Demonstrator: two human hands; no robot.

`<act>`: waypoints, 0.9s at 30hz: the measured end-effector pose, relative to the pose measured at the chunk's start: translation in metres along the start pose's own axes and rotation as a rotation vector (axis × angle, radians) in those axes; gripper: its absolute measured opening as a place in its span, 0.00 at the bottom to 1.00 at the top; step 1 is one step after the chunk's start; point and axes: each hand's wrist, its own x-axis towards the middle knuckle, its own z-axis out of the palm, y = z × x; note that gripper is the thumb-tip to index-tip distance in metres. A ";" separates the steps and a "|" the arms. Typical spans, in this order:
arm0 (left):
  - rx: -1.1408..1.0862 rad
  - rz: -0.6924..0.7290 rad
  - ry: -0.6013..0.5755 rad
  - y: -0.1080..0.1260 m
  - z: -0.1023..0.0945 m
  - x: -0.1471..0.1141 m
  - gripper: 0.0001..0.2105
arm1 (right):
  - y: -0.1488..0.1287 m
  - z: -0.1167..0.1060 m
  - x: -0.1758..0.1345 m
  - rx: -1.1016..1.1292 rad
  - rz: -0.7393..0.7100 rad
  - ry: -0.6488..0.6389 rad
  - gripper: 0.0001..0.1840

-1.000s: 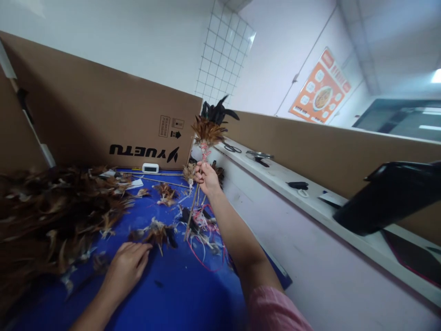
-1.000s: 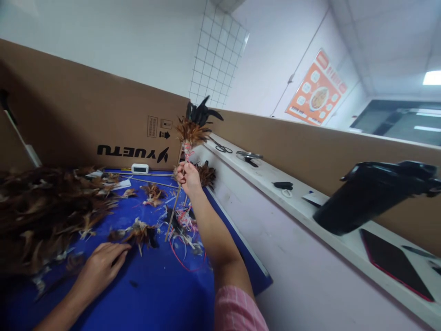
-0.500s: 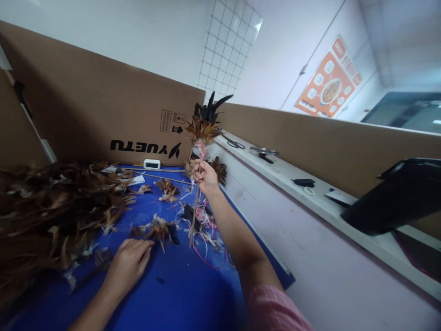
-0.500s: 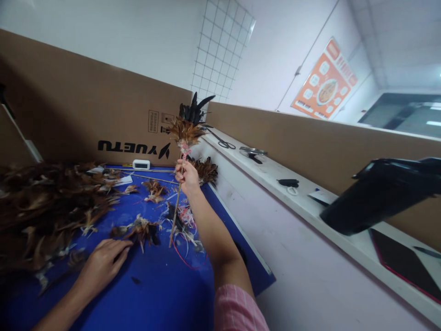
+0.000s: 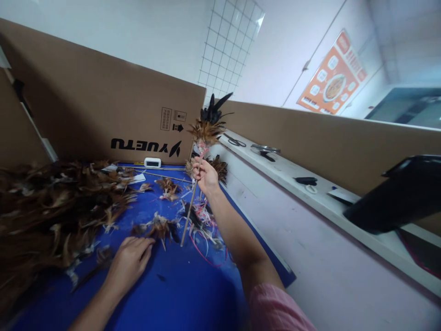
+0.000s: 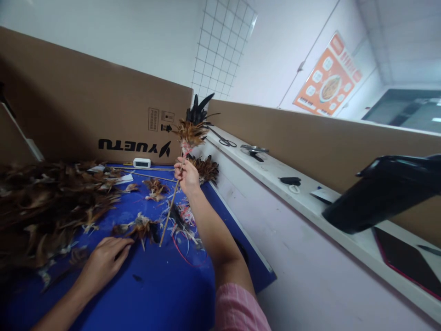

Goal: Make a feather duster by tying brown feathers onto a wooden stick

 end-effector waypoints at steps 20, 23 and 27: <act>-0.060 -0.084 0.144 0.006 -0.006 0.004 0.09 | -0.005 0.014 -0.033 0.019 0.001 -0.042 0.11; -0.196 -0.223 0.201 0.019 -0.015 0.007 0.10 | -0.001 0.018 -0.037 0.002 -0.009 -0.051 0.11; -0.576 -0.484 0.008 0.036 -0.023 0.009 0.16 | 0.008 0.024 -0.043 -0.021 -0.005 -0.076 0.12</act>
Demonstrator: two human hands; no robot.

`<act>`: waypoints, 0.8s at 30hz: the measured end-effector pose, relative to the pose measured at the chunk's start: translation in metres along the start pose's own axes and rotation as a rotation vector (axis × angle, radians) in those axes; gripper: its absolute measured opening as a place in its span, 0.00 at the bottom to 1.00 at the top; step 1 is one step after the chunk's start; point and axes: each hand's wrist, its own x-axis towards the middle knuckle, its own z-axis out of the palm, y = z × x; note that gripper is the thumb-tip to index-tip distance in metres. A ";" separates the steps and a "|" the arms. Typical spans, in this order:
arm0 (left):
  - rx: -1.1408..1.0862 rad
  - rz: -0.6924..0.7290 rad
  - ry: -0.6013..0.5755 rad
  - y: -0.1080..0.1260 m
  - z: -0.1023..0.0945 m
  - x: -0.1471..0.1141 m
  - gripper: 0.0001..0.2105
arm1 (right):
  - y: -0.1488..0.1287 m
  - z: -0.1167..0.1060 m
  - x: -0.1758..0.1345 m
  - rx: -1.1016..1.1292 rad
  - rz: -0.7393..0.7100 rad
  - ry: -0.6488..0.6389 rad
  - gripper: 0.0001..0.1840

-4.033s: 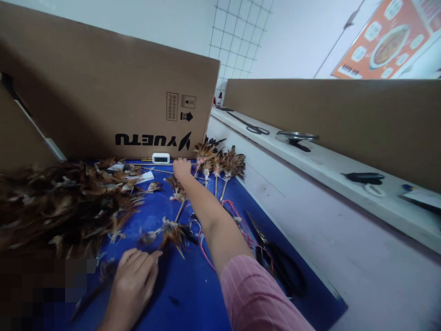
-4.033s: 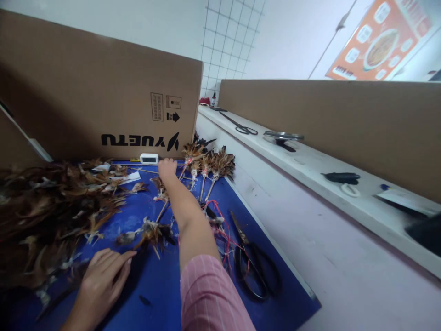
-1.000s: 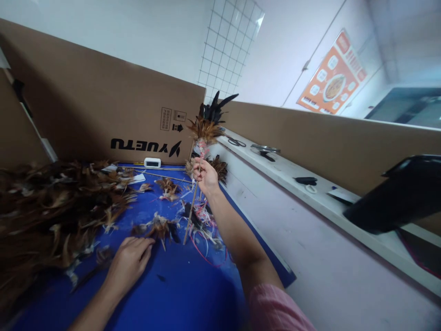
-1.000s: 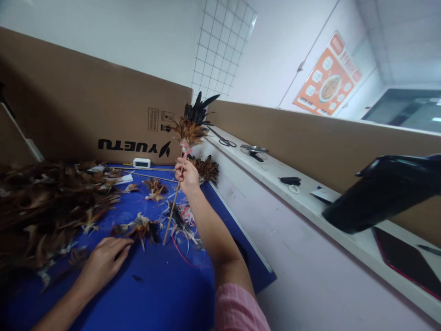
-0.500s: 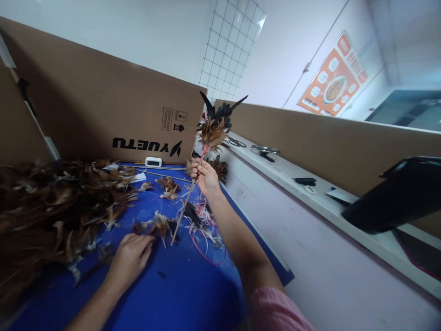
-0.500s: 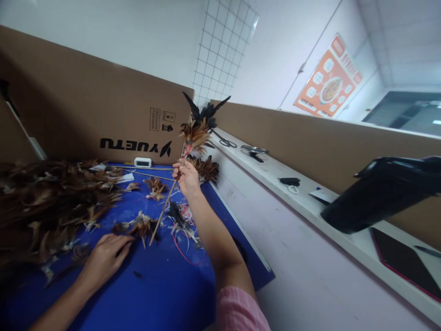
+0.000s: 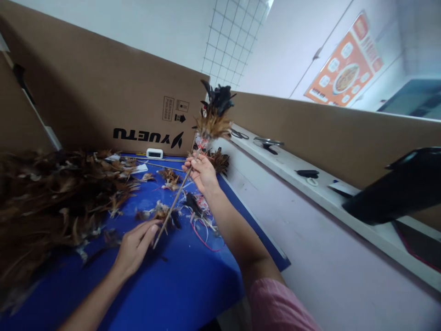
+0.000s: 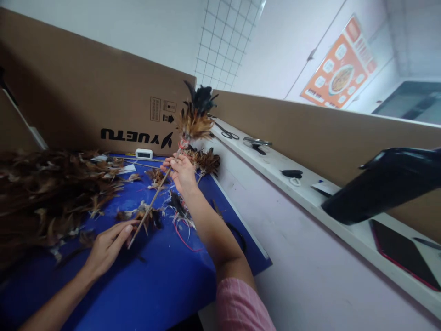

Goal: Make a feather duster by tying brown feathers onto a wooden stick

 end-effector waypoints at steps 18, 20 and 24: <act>-0.702 -0.394 -0.176 0.000 0.010 -0.001 0.18 | 0.042 0.006 -0.025 -0.024 0.169 -0.131 0.12; -0.755 -0.415 -0.198 0.001 0.009 -0.002 0.18 | 0.045 0.006 -0.026 -0.016 0.173 -0.101 0.11; -0.795 -0.447 -0.221 0.008 0.005 -0.003 0.17 | 0.046 0.004 -0.027 -0.039 0.194 -0.032 0.11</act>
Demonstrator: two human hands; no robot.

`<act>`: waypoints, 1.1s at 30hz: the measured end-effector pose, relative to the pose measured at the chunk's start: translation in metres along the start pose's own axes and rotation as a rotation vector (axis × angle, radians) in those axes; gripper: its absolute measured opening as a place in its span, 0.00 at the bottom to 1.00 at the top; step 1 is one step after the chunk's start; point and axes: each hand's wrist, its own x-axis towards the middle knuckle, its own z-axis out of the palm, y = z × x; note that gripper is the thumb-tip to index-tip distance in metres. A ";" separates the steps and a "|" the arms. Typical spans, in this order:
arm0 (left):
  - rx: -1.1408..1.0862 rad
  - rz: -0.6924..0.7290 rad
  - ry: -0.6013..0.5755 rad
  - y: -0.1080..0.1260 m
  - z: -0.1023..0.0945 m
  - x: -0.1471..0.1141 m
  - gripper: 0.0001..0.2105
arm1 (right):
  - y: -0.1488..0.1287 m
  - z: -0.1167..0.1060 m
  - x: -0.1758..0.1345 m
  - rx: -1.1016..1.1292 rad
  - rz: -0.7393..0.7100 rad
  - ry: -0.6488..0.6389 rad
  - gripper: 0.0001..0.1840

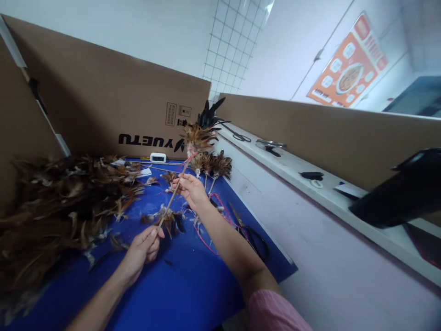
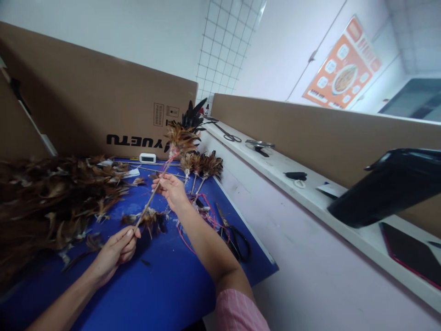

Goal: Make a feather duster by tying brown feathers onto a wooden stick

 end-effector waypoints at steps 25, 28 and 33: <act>-0.070 -0.096 -0.066 0.007 0.006 -0.011 0.13 | -0.007 -0.043 -0.005 -0.754 -0.462 0.265 0.13; -0.067 -0.102 -0.071 0.007 0.004 -0.011 0.13 | -0.020 -0.050 -0.008 -1.147 -0.748 0.184 0.14; -0.037 -0.111 -0.090 0.008 0.002 -0.011 0.13 | -0.040 -0.045 -0.014 -1.560 -0.808 -0.256 0.15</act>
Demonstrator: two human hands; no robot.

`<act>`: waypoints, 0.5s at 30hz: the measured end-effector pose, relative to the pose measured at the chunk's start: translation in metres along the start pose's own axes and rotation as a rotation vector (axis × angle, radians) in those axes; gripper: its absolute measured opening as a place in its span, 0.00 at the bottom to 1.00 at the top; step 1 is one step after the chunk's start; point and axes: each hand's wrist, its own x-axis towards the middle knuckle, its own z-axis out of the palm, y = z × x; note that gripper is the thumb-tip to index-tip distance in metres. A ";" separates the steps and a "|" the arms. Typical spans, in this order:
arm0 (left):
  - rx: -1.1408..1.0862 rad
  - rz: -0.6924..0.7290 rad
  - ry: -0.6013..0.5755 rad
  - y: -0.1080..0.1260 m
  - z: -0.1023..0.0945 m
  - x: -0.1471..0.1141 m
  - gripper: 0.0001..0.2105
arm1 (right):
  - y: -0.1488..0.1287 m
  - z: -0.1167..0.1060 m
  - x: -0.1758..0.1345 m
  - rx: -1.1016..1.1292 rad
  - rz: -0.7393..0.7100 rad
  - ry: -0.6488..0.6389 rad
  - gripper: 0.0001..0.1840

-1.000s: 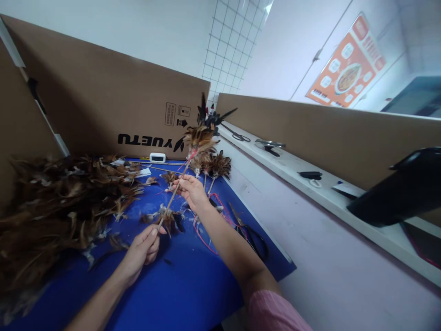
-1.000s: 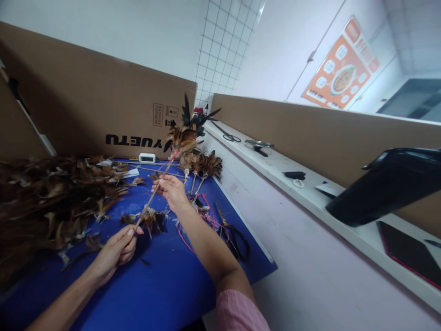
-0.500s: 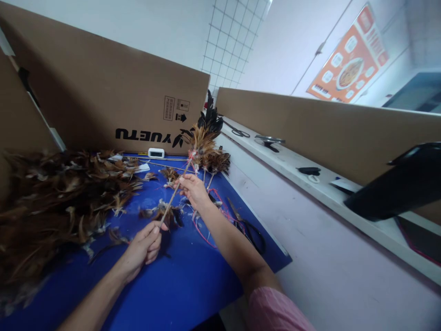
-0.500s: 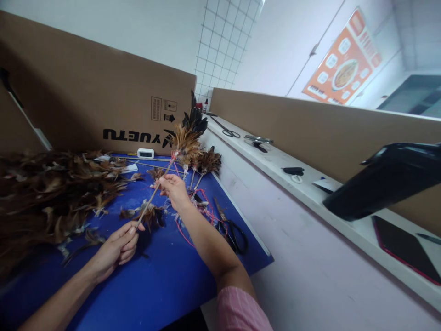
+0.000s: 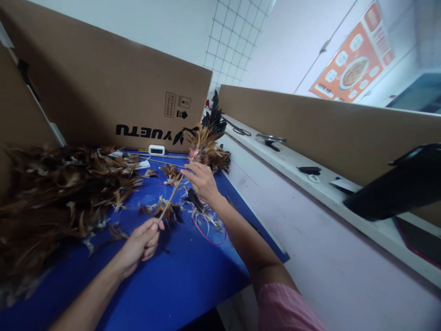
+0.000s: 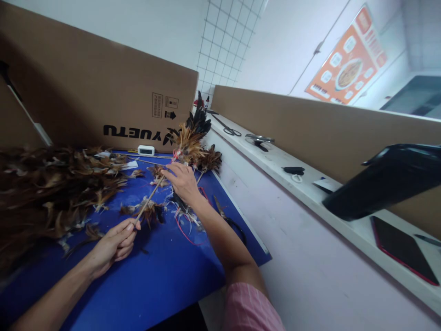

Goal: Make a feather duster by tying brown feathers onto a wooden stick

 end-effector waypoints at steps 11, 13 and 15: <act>-0.034 -0.052 -0.045 0.002 0.001 -0.003 0.12 | 0.010 -0.016 0.013 -0.064 -0.162 -0.170 0.15; -0.059 -0.066 -0.053 0.002 0.000 -0.003 0.12 | 0.012 -0.017 0.016 -0.092 -0.190 -0.200 0.15; -0.088 -0.078 -0.062 0.002 -0.001 -0.003 0.12 | 0.013 -0.018 0.018 -0.158 -0.236 -0.243 0.16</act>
